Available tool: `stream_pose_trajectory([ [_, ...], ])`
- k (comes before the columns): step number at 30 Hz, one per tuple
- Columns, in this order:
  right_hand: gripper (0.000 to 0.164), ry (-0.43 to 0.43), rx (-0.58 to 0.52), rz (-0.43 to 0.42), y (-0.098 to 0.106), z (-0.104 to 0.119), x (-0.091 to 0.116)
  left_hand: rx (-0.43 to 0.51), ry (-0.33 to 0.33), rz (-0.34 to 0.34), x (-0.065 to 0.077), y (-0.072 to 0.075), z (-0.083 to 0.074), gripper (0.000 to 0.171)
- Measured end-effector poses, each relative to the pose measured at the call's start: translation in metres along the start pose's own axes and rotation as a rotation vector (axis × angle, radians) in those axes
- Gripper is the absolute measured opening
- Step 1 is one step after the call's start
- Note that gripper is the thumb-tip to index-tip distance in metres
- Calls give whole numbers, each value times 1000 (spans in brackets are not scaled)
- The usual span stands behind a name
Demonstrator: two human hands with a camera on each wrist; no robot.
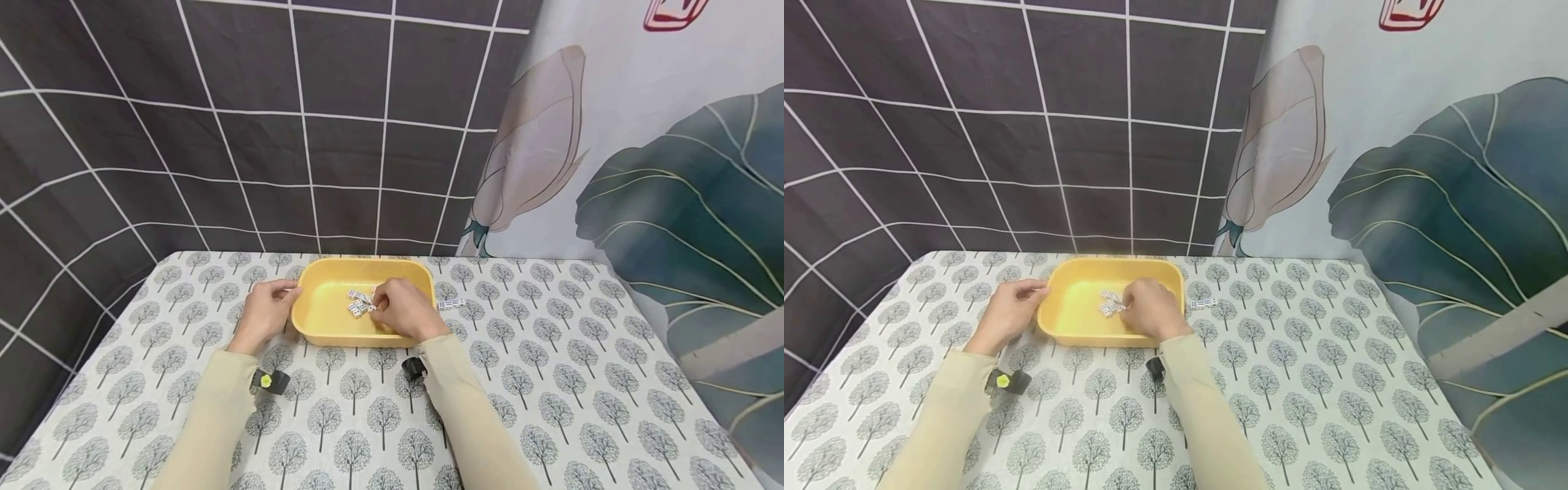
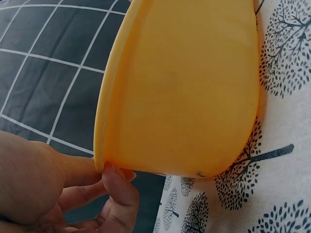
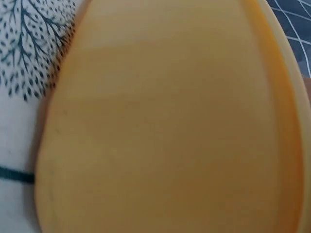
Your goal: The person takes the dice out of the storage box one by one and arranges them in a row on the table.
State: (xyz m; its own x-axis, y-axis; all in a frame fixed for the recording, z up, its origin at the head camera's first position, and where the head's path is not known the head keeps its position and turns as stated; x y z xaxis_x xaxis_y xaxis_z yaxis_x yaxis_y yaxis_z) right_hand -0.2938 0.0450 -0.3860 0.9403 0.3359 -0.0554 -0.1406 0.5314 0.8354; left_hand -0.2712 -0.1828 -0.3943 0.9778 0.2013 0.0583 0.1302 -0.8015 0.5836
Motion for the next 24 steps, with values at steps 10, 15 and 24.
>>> stream_pose_trajectory([
  [10,14,22,13,-54,22,-2,3,-14,-17,-11,0,1,-1,36],
  [15,11,38,18,-84,32,-3,5,7,2,-2,0,0,0,35],
  [24,11,39,-6,-100,46,-14,6,3,-3,-4,0,1,0,35],
])
Point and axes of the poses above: each hand's wrist, its own x-axis away from the middle knuckle, its own y-axis out of the back of the hand, z = x × y, the point moved 10 cm from there along -x, towards the middle knuckle, and after that the axes turned 5 degrees about -z, right-handed, at the moved point
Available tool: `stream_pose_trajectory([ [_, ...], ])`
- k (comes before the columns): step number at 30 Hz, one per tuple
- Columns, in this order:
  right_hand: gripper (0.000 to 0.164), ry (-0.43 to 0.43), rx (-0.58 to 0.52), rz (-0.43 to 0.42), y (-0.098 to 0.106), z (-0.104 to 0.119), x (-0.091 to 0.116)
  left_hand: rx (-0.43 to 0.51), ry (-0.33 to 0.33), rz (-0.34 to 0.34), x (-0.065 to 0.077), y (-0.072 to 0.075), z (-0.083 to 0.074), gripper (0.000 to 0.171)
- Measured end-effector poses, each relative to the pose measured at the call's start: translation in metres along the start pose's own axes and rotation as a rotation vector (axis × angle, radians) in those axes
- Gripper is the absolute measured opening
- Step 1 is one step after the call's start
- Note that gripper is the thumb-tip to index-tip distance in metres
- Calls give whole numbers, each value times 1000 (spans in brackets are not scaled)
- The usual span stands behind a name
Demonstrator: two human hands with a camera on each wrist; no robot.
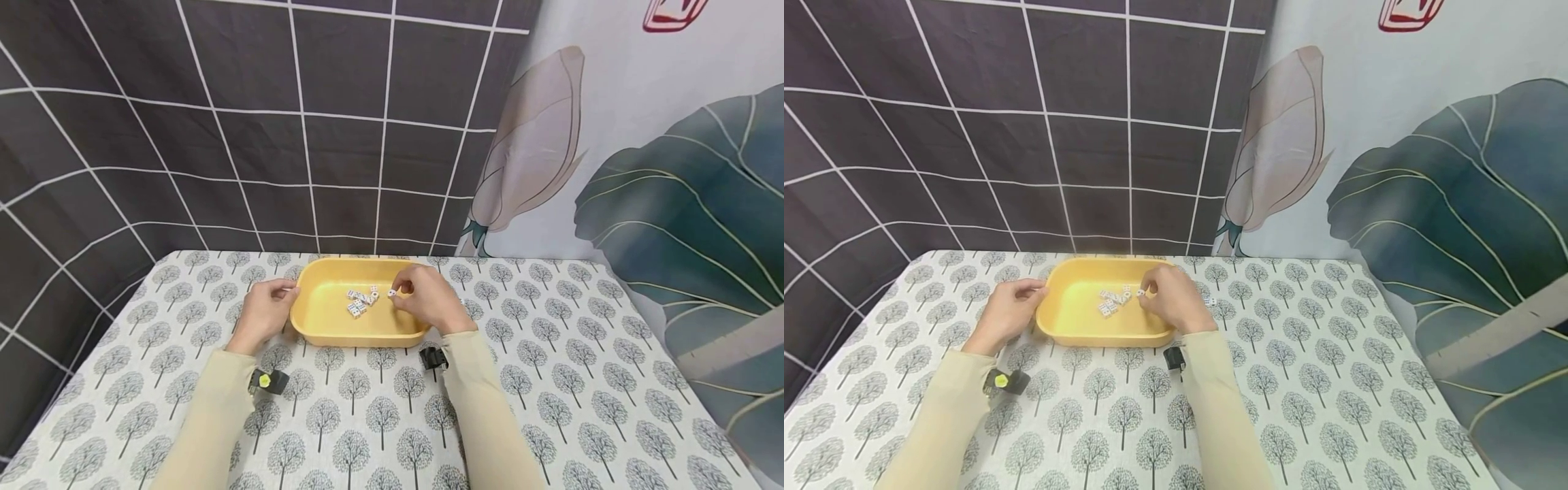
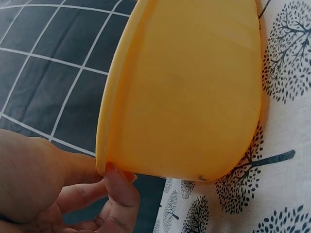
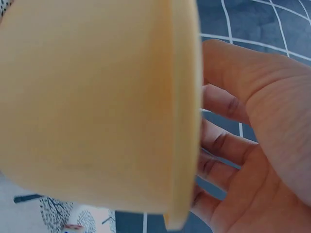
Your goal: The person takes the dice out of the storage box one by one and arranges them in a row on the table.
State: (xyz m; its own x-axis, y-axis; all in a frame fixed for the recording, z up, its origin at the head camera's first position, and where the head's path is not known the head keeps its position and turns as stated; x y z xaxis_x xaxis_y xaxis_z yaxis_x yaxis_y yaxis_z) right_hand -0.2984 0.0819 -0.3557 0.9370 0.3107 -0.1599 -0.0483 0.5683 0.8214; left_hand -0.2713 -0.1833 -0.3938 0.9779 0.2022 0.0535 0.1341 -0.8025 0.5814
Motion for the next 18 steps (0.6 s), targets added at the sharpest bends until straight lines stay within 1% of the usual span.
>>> stream_pose_trajectory([
  [6,13,-2,-18,-12,10,-6,1,6,4,5,0,-1,0,35],
  [14,17,-37,-35,-17,23,-17,5,4,8,8,0,0,1,35],
  [18,18,-36,-35,-42,32,-24,7,7,10,6,0,-1,0,35],
])
Point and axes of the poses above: each hand's wrist, its own x-axis away from the middle knuckle, its own y-axis out of the back of the hand, z = x × y, the point moved 10 cm from there along -x, towards the middle knuckle, and after that the axes turned 5 degrees about -z, right-handed, at the moved point
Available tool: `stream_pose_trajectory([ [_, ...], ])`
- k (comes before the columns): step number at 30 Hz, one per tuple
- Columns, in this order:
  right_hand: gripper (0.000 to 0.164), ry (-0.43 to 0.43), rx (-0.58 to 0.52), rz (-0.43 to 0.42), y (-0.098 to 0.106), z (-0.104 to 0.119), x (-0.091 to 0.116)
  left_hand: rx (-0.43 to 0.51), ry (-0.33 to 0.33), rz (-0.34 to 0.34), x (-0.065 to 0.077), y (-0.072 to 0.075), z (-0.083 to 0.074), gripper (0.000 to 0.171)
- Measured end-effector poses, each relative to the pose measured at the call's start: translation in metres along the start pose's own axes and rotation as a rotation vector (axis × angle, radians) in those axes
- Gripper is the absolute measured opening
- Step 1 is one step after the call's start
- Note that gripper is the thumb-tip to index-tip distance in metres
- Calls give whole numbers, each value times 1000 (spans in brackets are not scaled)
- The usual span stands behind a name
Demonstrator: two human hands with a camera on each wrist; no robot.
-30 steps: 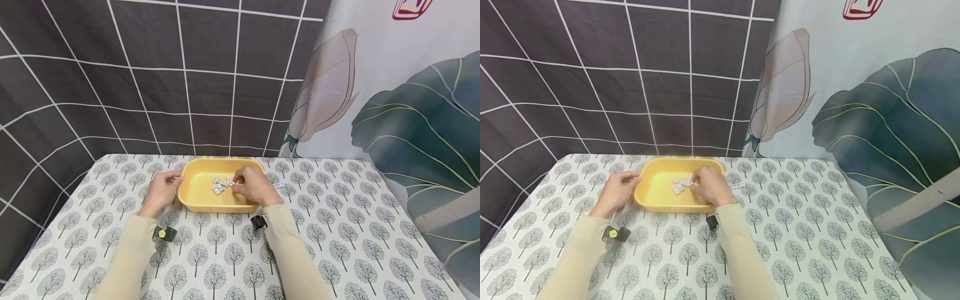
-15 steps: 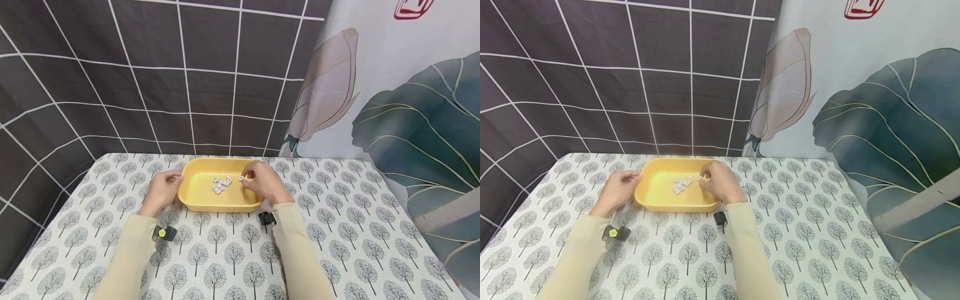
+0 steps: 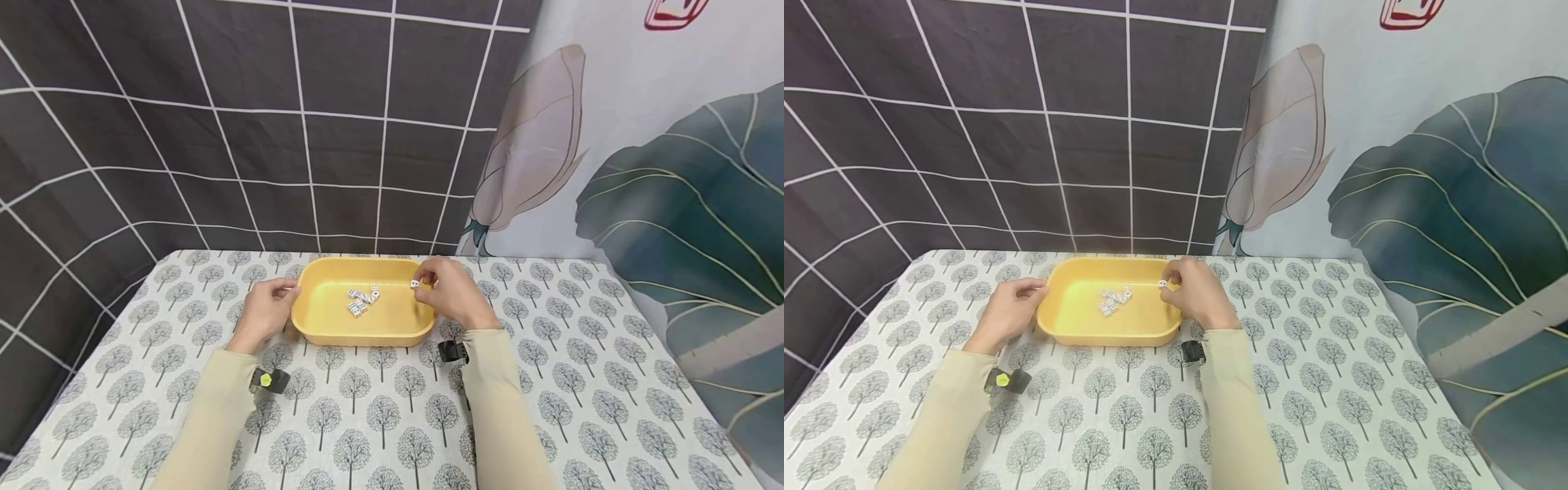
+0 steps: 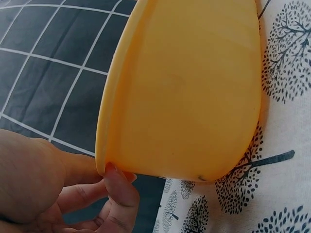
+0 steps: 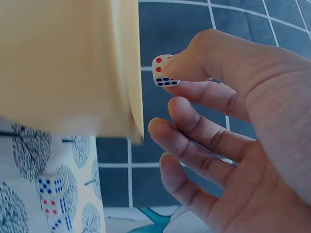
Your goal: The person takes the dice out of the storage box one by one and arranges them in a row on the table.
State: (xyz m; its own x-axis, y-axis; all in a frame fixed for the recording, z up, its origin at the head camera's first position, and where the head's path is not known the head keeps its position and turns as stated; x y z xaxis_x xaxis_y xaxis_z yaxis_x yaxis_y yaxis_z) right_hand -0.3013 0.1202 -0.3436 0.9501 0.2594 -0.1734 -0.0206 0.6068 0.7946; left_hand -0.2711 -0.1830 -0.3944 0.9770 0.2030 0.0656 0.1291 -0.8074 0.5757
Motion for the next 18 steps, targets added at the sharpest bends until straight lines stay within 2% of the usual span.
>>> stream_pose_trajectory([
  [18,22,-56,0,-43,28,-38,11,-2,4,2,0,0,0,35],
])
Point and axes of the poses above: each hand's wrist, its own x-axis away from the middle knuckle, its own y-axis out of the back of the hand, z = x × y, the point moved 10 cm from there along -x, towards the middle knuckle, and after that the axes turned 5 degrees about -z, right-handed, at the moved point
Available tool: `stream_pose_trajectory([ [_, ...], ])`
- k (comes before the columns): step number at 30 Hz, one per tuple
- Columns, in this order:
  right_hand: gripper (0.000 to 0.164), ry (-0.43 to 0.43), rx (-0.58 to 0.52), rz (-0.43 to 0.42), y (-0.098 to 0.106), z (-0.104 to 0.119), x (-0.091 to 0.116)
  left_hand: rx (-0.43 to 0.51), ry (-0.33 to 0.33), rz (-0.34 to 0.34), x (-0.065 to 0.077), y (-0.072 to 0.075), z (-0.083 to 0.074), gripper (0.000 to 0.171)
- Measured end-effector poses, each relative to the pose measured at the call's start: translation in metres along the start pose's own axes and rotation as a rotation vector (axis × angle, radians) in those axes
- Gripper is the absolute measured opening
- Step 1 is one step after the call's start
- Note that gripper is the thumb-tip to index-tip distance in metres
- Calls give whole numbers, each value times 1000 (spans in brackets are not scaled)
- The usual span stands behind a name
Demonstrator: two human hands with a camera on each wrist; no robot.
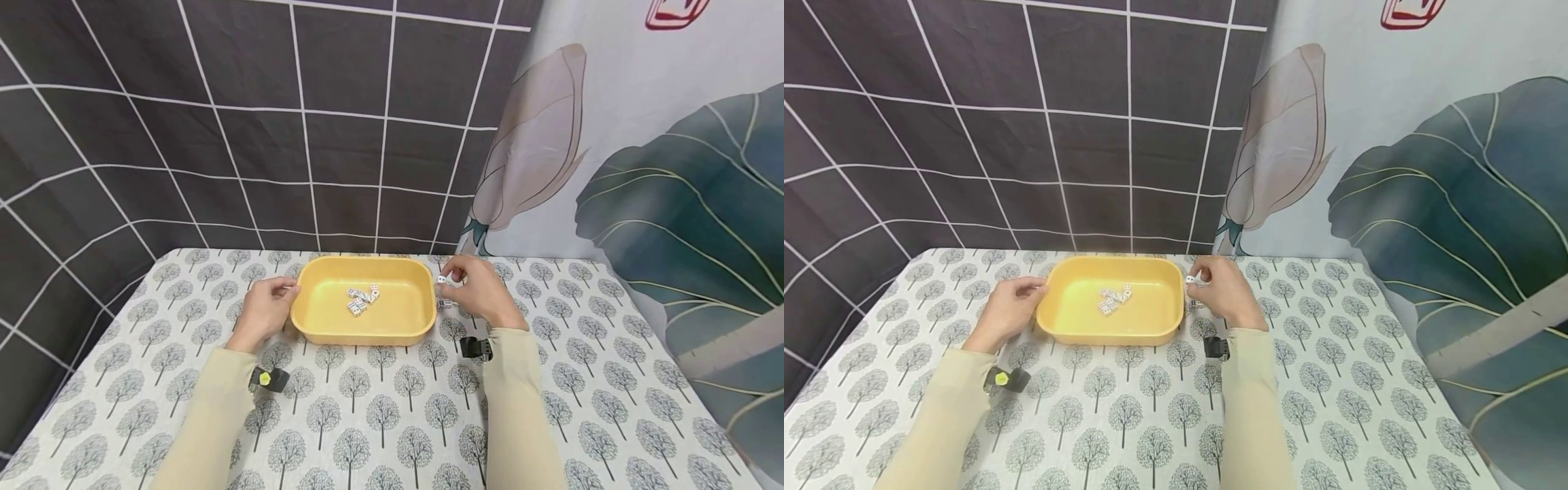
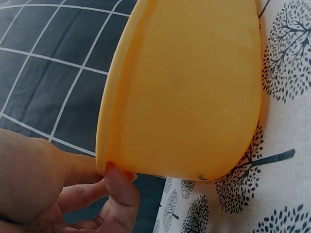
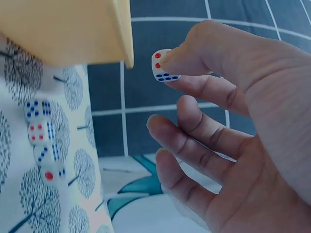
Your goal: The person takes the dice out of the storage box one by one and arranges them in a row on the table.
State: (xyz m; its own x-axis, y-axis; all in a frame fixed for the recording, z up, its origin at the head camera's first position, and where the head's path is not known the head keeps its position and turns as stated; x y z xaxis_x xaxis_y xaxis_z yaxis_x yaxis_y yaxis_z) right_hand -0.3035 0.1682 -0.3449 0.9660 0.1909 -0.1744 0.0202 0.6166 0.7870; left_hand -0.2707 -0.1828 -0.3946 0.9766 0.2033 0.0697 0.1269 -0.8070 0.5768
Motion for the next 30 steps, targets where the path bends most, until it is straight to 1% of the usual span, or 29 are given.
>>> stream_pose_trajectory([
  [7,23,-48,16,-11,9,-23,3,5,3,9,0,-1,0,35],
  [12,24,-79,31,-19,14,-41,8,-2,-16,-1,-1,0,-1,35],
  [16,24,-101,33,-9,13,-52,10,-6,-18,-4,-1,1,-2,35],
  [23,27,-177,42,48,6,-70,13,-8,-11,1,0,1,-2,36],
  [28,22,-174,73,56,2,-77,12,-9,-10,2,0,0,-1,36],
  [30,21,-177,69,60,-1,-80,12,-9,-14,-1,0,0,-1,36],
])
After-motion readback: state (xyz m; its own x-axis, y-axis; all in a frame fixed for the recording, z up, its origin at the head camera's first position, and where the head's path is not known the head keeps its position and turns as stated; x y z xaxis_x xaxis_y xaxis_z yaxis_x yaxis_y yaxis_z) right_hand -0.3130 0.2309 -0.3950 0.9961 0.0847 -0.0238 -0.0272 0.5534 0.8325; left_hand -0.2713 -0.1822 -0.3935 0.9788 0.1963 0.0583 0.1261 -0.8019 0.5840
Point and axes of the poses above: each hand's wrist, its own x-axis away from the middle knuckle, its own y-axis out of the back of the hand, z = x × y, the point moved 10 cm from there along -x, towards the middle knuckle, and after that the axes turned 5 degrees about -z, right-handed, at the moved point
